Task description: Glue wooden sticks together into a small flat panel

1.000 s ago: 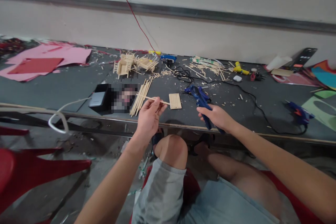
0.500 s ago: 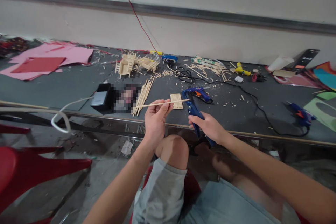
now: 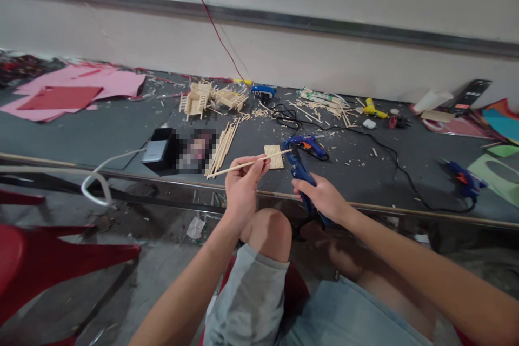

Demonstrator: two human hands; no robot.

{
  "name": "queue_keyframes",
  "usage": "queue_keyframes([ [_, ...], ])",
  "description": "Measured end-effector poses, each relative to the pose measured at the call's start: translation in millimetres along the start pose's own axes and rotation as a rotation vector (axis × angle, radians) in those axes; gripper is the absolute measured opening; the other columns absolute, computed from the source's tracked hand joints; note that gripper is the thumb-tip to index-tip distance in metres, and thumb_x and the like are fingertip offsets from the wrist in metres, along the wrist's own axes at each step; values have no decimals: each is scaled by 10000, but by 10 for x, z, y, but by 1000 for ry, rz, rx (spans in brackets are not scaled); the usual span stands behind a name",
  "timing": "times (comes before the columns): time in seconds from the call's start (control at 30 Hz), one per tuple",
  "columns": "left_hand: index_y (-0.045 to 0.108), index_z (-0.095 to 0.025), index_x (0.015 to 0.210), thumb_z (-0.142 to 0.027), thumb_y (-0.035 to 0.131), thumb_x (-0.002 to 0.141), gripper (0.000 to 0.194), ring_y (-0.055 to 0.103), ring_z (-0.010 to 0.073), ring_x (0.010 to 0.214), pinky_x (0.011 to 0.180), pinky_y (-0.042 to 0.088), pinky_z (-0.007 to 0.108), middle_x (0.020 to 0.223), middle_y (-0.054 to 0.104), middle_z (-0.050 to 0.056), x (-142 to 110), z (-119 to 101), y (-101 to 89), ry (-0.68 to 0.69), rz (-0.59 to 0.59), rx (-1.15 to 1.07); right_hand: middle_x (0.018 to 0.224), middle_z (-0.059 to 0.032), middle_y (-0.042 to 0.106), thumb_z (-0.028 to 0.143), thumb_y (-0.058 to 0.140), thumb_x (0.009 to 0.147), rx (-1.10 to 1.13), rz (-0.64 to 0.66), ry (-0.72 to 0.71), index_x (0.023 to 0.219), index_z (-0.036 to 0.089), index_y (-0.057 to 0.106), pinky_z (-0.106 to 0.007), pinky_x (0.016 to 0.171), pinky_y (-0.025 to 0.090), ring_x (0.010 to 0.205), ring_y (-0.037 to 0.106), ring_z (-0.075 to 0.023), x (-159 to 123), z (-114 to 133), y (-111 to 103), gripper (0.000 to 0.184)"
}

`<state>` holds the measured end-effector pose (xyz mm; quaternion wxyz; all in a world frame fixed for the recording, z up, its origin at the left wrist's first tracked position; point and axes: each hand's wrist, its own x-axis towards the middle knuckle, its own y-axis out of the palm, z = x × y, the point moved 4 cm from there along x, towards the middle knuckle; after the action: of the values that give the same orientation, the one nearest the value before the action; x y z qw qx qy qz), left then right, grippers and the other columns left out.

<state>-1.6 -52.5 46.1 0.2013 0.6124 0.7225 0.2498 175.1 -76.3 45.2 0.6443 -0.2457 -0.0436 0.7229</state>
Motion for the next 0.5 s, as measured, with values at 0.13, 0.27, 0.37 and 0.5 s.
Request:
queue_keyframes([
  [0.13, 600, -159, 790, -175, 711, 716, 134, 691, 138, 805, 852, 532, 335, 866, 728, 45, -8, -8, 0, 9, 12, 13, 672, 0, 615, 554, 533, 771, 0, 2, -3, 785, 202, 551, -277, 589, 438, 600, 574, -151, 2, -12, 16, 353],
  [0.27, 604, -156, 790, -173, 708, 720, 127, 690, 135, 800, 841, 535, 327, 859, 729, 46, -17, -11, 2, 16, 13, 15, 668, -1, 612, 566, 532, 769, -23, -1, -3, 788, 202, 551, -275, 580, 427, 600, 572, -155, -4, -9, 21, 366],
  [0.37, 601, -159, 788, -180, 710, 719, 131, 689, 142, 817, 855, 529, 339, 866, 729, 44, -23, -12, 5, 16, 6, 27, 664, 1, 612, 572, 525, 775, -44, 4, -12, 783, 205, 554, -275, 588, 425, 607, 573, -158, -8, 8, 29, 369],
  [0.5, 600, -158, 787, -176, 712, 717, 132, 689, 147, 824, 848, 531, 336, 871, 729, 46, -32, -17, 7, 16, 7, 23, 676, -1, 618, 575, 517, 784, -61, 1, -20, 794, 207, 554, -276, 602, 425, 623, 582, -162, -4, 11, 37, 370],
])
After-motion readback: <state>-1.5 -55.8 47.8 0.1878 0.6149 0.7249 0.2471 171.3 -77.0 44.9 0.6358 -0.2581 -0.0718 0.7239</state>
